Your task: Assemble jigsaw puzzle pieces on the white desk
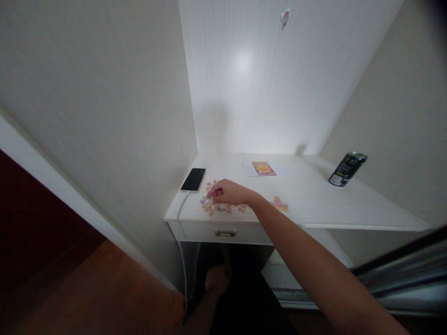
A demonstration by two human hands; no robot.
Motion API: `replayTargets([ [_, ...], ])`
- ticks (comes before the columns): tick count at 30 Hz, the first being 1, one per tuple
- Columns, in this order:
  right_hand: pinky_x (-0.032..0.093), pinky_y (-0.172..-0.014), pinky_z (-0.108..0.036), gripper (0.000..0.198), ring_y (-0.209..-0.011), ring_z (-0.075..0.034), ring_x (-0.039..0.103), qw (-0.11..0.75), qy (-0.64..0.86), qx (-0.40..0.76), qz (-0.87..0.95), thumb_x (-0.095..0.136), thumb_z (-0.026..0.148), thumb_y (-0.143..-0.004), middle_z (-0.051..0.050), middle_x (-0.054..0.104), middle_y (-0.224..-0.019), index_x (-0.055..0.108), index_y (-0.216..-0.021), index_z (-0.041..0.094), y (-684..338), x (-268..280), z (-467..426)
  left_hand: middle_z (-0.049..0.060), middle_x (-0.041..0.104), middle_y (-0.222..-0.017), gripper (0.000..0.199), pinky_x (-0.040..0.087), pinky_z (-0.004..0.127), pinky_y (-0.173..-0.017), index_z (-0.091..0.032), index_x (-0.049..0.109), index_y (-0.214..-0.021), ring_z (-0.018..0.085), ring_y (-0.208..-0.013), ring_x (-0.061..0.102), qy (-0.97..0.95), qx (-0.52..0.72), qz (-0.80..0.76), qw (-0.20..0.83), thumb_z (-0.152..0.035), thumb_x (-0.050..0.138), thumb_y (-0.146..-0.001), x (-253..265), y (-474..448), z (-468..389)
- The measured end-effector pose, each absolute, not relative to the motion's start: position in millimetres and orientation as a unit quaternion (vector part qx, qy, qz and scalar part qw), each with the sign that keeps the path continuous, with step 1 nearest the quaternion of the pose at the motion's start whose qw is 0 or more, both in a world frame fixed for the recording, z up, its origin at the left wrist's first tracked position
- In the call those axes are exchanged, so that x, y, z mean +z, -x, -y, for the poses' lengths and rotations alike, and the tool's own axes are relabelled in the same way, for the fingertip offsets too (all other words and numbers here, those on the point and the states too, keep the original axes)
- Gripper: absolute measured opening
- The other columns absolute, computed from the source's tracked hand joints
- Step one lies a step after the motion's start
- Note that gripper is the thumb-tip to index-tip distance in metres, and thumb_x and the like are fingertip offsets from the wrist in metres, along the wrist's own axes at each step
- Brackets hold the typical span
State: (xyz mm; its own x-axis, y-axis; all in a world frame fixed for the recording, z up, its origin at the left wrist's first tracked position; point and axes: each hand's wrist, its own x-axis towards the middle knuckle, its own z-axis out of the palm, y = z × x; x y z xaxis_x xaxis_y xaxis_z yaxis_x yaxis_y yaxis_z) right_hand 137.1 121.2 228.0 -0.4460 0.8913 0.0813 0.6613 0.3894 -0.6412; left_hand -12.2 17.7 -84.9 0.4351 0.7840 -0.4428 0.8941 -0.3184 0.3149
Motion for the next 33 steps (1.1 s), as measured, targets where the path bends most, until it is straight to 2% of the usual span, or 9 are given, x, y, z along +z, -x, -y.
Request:
replayTargets([
  [3,0.049,-0.065,-0.024,0.03,-0.074,-0.013,0.064,0.253,0.513,0.294,0.766,0.056,0.022,-0.082,-0.005,0.073,-0.083,0.071,-0.107,0.015,-204,234,-94,0.013,0.067,-0.112,0.036,0.047,0.036,-0.091,-0.018,0.067,-0.113,0.025,-0.105,0.063,-0.807,-0.096,-0.52,0.263,-0.027,0.039,-0.092,-88,13,-20],
  [5,0.051,-0.07,-0.027,0.025,-0.077,-0.015,0.065,0.357,0.544,0.321,0.688,0.062,0.027,-0.078,-0.006,0.072,-0.085,0.073,-0.097,0.015,-251,236,-67,0.013,0.068,-0.11,0.036,0.049,0.036,-0.088,-0.018,0.067,-0.112,0.026,-0.103,0.064,-0.808,-0.094,-0.517,0.266,-0.027,0.037,-0.093,-93,13,-23],
  [9,0.049,-0.072,-0.029,0.021,-0.074,-0.015,0.062,0.424,0.656,0.274,0.561,0.069,0.031,-0.072,-0.004,0.071,-0.082,0.072,-0.086,0.017,-317,227,-9,0.014,0.068,-0.11,0.038,0.051,0.037,-0.084,-0.017,0.067,-0.112,0.027,-0.1,0.065,-0.813,-0.101,-0.509,0.264,-0.029,0.035,-0.094,-104,8,-30],
  [15,0.044,-0.062,-0.027,0.031,-0.069,-0.015,0.059,0.415,0.703,0.221,0.534,0.069,0.04,-0.074,-0.005,0.071,-0.08,0.072,-0.091,0.015,-326,185,34,0.015,0.069,-0.107,0.037,0.052,0.041,-0.081,-0.016,0.067,-0.109,0.03,-0.097,0.066,-0.82,-0.122,-0.5,0.251,-0.029,0.037,-0.093,-113,1,-35],
  [18,0.045,-0.067,-0.028,0.027,-0.075,-0.016,0.06,0.414,0.699,0.189,0.552,0.068,0.037,-0.077,-0.006,0.071,-0.086,0.073,-0.093,0.016,-316,171,35,0.012,0.069,-0.106,0.035,0.052,0.04,-0.082,-0.018,0.067,-0.109,0.029,-0.098,0.066,-0.823,-0.117,-0.498,0.248,-0.028,0.038,-0.092,-114,2,-34],
  [20,0.045,-0.07,-0.028,0.022,-0.078,-0.016,0.06,0.403,0.691,0.153,0.58,0.067,0.033,-0.079,-0.006,0.07,-0.091,0.074,-0.093,0.018,-311,167,34,0.012,0.069,-0.106,0.034,0.051,0.04,-0.082,-0.017,0.067,-0.109,0.029,-0.098,0.066,-0.821,-0.115,-0.502,0.244,-0.028,0.039,-0.092,-114,3,-33],
  [24,0.043,-0.065,-0.027,0.016,-0.069,-0.013,0.056,0.359,0.686,0.076,0.628,0.064,0.028,-0.084,-0.003,0.067,-0.085,0.073,-0.093,0.019,-306,167,31,0.013,0.069,-0.108,0.034,0.05,0.037,-0.084,-0.018,0.067,-0.109,0.027,-0.1,0.065,-0.818,-0.117,-0.509,0.242,-0.029,0.039,-0.093,-110,3,-30],
  [33,0.045,-0.065,-0.027,0.019,-0.068,-0.013,0.055,0.359,0.681,0.043,0.637,0.061,0.028,-0.088,-0.003,0.064,-0.086,0.072,-0.1,0.019,-306,164,31,0.014,0.069,-0.106,0.034,0.051,0.039,-0.083,-0.016,0.066,-0.11,0.028,-0.099,0.066,-0.821,-0.124,-0.506,0.234,-0.028,0.039,-0.093,-109,1,-32],
])
